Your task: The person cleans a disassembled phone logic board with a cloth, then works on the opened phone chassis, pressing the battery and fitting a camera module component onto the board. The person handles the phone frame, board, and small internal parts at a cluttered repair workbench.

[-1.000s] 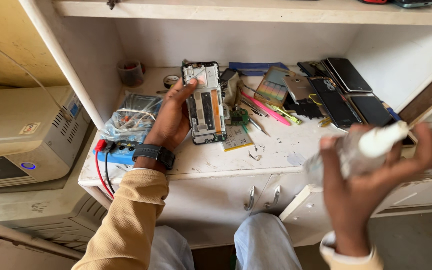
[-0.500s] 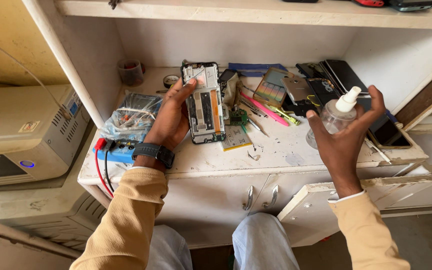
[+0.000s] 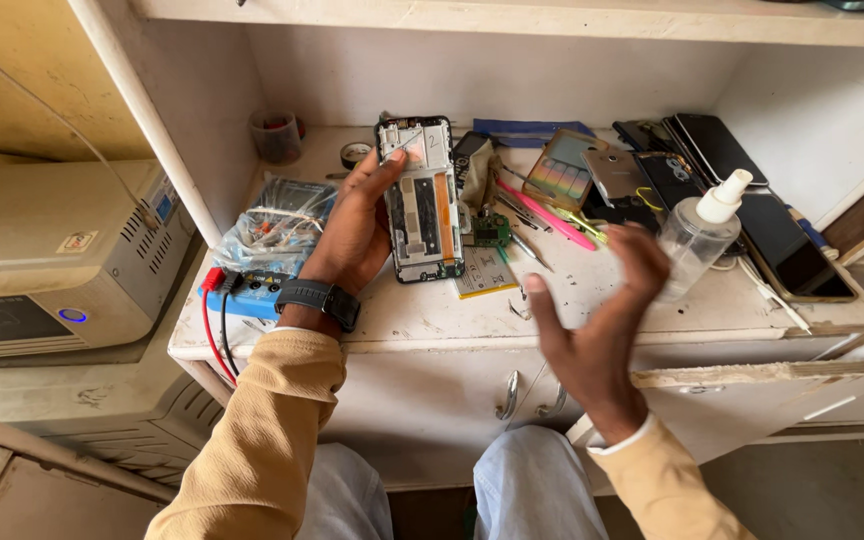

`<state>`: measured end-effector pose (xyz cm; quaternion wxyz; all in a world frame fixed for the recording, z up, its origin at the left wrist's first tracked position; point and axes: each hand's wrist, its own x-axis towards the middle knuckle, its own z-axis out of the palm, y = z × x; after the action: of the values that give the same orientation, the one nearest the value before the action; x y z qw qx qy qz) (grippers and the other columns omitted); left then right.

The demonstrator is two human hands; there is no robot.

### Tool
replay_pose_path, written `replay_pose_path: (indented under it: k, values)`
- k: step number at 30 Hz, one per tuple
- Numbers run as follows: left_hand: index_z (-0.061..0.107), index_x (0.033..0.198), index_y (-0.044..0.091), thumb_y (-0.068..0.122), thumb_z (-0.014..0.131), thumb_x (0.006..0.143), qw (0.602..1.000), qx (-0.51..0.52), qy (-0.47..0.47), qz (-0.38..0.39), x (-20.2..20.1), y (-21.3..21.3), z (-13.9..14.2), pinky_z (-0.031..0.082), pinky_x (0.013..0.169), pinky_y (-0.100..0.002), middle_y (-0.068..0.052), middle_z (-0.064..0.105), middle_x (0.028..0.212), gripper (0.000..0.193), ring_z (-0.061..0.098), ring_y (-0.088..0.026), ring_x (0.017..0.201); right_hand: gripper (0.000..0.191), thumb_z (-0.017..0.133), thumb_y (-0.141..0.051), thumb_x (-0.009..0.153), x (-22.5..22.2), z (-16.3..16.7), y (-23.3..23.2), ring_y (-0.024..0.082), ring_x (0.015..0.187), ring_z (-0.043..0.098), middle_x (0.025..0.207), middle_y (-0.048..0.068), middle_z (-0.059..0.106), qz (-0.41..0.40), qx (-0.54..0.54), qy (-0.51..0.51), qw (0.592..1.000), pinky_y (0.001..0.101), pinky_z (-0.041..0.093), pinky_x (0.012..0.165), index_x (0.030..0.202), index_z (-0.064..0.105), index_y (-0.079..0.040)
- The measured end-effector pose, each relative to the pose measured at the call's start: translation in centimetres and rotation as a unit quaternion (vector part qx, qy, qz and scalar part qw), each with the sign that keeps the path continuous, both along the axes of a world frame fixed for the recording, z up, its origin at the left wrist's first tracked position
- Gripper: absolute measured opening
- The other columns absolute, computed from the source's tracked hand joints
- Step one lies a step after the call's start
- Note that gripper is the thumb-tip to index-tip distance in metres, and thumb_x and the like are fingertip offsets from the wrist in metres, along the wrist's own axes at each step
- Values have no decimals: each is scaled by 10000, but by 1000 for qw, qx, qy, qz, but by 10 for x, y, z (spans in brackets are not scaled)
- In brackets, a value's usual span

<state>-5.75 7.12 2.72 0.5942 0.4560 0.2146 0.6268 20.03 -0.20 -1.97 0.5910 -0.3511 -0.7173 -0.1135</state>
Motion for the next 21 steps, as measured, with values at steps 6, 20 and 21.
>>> replay_pose_path:
  k: [6,20,21]
  values:
    - [610,1247,106,250,591,1037,1000,-8,-13,-3,2,-4,3,553,934,-322,0,683,1154,256,647,-114,1055,717,650,-416,1035,-38,19,2,447,1468,278,1521,240,341,-79,-62,-130,987,596,215,1200,1528,333,-3]
    - [588,1284,113,352,574,1033,1000,-17,5,4,3,-1,3,545,956,-362,-33,671,1200,348,644,-156,1093,743,546,-562,1014,-42,28,0,499,1493,165,1559,234,286,-79,-146,-181,969,762,73,1114,1576,341,-122]
    - [586,1301,120,376,568,1023,1000,-26,10,5,4,-1,4,540,969,-369,-36,670,1213,378,644,-162,1109,715,544,-555,1014,-44,31,1,497,1495,159,1565,234,284,-70,-147,-186,969,764,60,1112,1574,370,-146]
